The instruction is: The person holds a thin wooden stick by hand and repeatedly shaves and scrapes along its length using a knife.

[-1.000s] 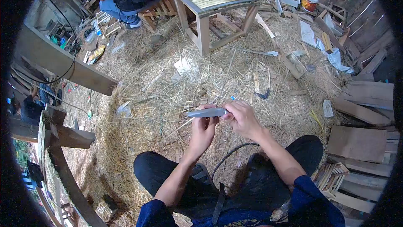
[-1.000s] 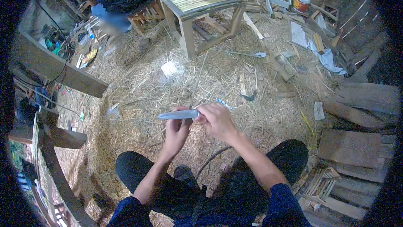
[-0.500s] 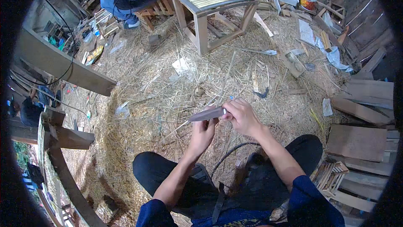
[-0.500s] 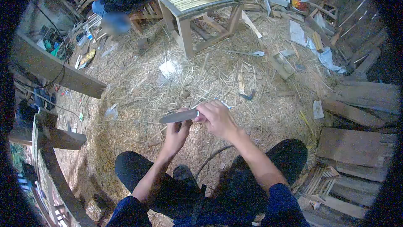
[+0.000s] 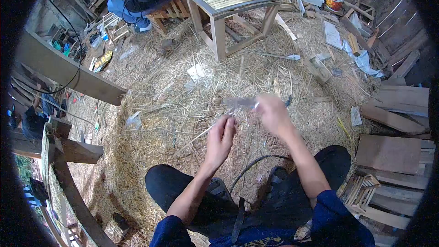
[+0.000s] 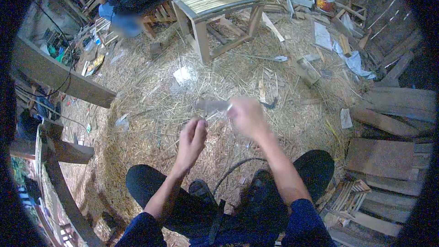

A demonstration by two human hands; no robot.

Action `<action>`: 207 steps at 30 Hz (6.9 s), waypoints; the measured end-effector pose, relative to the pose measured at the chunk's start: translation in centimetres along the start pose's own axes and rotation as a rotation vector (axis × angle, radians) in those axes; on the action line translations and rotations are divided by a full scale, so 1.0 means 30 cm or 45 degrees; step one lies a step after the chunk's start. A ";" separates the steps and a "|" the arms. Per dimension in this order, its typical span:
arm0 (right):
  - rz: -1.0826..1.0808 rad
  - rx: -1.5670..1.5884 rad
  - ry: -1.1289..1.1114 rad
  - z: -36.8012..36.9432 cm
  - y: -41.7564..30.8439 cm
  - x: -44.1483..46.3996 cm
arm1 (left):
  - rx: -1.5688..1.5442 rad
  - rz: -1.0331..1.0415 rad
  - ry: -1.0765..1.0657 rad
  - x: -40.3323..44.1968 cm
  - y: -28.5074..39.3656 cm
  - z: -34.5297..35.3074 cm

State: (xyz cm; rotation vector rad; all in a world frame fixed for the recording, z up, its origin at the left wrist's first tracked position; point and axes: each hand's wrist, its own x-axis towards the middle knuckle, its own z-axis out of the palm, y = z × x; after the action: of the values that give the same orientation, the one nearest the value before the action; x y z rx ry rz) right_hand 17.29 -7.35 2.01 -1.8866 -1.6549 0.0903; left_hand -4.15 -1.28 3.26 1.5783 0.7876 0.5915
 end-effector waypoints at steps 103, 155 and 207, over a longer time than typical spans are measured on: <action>0.503 0.321 0.200 -0.030 0.042 -0.028 | -0.482 -0.310 -0.011 0.048 0.010 -0.027; -0.214 0.121 0.034 0.057 -0.086 -0.043 | 0.081 0.127 0.128 0.033 -0.014 0.044; -0.065 0.297 -0.086 0.054 -0.102 -0.043 | -0.086 0.066 0.006 0.067 -0.065 0.038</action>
State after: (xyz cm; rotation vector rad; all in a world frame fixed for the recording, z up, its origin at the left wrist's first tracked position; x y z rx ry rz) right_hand 13.64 -7.82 1.75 -1.6817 -1.6583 0.3152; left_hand -2.30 -0.36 1.04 1.5401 0.7245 0.6530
